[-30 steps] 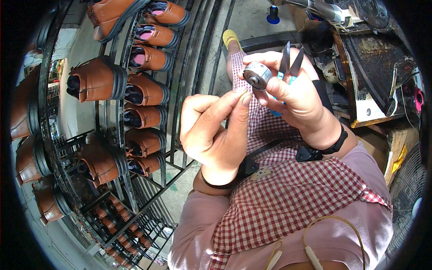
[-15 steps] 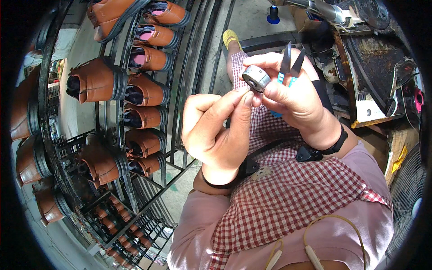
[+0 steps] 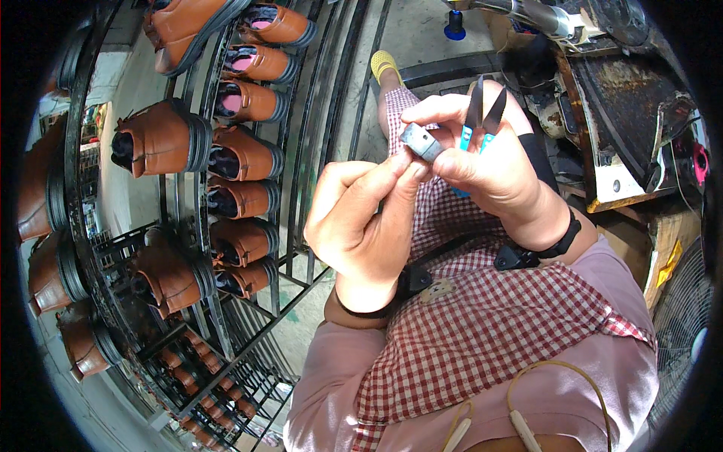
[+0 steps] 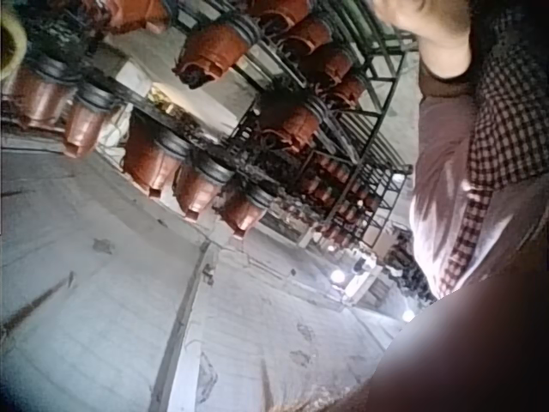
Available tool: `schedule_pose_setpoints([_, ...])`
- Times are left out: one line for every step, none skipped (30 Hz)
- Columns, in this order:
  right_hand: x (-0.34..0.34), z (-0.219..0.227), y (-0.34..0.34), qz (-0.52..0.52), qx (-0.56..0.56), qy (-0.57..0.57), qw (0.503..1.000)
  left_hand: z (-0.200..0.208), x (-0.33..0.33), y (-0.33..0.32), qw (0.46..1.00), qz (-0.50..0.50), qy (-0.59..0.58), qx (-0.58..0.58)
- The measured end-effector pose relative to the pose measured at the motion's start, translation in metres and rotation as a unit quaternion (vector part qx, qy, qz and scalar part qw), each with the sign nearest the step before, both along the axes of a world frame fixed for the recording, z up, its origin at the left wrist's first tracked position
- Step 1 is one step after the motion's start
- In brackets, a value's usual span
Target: The person sews a brown shoe with a machine, trims the thread with shears, and places it on a rack. They then remove a bobbin from the machine, disassemble and oil it, and reassemble the bobbin before reinstalling it.
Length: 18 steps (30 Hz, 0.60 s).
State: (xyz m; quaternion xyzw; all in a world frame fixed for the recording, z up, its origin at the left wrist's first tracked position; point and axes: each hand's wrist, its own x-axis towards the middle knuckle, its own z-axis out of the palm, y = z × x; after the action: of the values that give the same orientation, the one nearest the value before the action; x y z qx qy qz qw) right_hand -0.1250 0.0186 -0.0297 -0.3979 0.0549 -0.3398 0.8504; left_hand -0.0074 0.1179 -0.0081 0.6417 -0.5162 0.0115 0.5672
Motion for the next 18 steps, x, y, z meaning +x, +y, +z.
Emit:
schedule_pose_setpoints([0.001, -0.001, -0.001, -0.003, -0.012, 0.014, 1.0, 0.0, 0.001, 0.001, 1.0, -0.014, -0.014, 0.01])
schedule_pose_setpoints([0.001, -0.003, -0.001, -0.007, -0.023, 0.028, 0.999, 0.001, 0.002, 0.001, 0.999, -0.027, -0.027, 0.019])
schedule_pose_setpoints([0.002, -0.004, 0.0, -0.009, -0.023, 0.028, 0.999, 0.001, 0.001, 0.001, 0.999, -0.03, -0.027, 0.019])
schedule_pose_setpoints([0.004, -0.006, 0.0, -0.039, -0.057, 0.032, 0.997, 0.002, 0.0, 0.003, 0.997, -0.044, 0.035, 0.059])
schedule_pose_setpoints([0.005, -0.007, 0.001, -0.069, -0.091, 0.036, 0.993, 0.003, -0.002, 0.005, 0.989, -0.058, 0.097, 0.099])
schedule_pose_setpoints([0.005, -0.007, 0.001, -0.071, -0.091, 0.036, 0.993, 0.005, -0.003, 0.009, 0.989, -0.06, 0.098, 0.099])
schedule_pose_setpoints([0.004, -0.007, 0.001, -0.08, -0.112, 0.04, 0.99, 0.007, -0.005, 0.013, 0.975, -0.076, 0.175, 0.114])
schedule_pose_setpoints([0.004, -0.007, 0.001, -0.089, -0.132, 0.043, 0.986, 0.009, -0.005, 0.018, 0.955, -0.091, 0.251, 0.13])
schedule_pose_setpoints([0.004, -0.007, 0.001, -0.091, -0.132, 0.044, 0.986, 0.01, -0.005, 0.022, 0.929, -0.106, 0.325, 0.145])
schedule_pose_setpoints([0.005, -0.006, 0.001, -0.102, -0.141, 0.047, 0.984, 0.013, 0.0, 0.025, 0.913, -0.154, 0.341, 0.162])
schedule_pose_setpoints([0.004, -0.006, 0.001, -0.113, -0.149, 0.049, 0.981, 0.015, 0.0, 0.025, 0.913, -0.157, 0.341, 0.162])
schedule_pose_setpoints([0.005, -0.007, 0.002, -0.113, -0.149, 0.048, 0.981, 0.018, 0.001, 0.025, 0.885, -0.181, 0.409, 0.13])
schedule_pose_setpoints([0.005, -0.009, 0.003, -0.115, -0.15, 0.049, 0.981, 0.02, 0.002, 0.025, 0.851, -0.204, 0.475, 0.096])
schedule_pose_setpoints([0.006, -0.009, 0.003, -0.118, -0.151, 0.05, 0.98, 0.02, 0.002, 0.025, 0.862, -0.179, 0.464, 0.094])
schedule_pose_setpoints([0.006, -0.008, 0.004, -0.117, -0.151, 0.05, 0.98, 0.016, 0.004, 0.023, 0.87, -0.169, 0.461, 0.045])
schedule_pose_setpoints([0.005, -0.004, 0.006, -0.111, -0.126, 0.057, 0.984, 0.009, 0.005, 0.023, 0.882, -0.164, 0.442, 0.013])
schedule_pose_setpoints([0.005, -0.001, 0.007, -0.105, -0.101, 0.064, 0.987, 0.003, 0.007, 0.023, 0.892, -0.158, 0.423, -0.019])
schedule_pose_setpoints([0.002, 0.0, 0.005, -0.104, -0.101, 0.065, 0.987, -0.002, 0.008, 0.022, 0.892, -0.157, 0.423, -0.02])
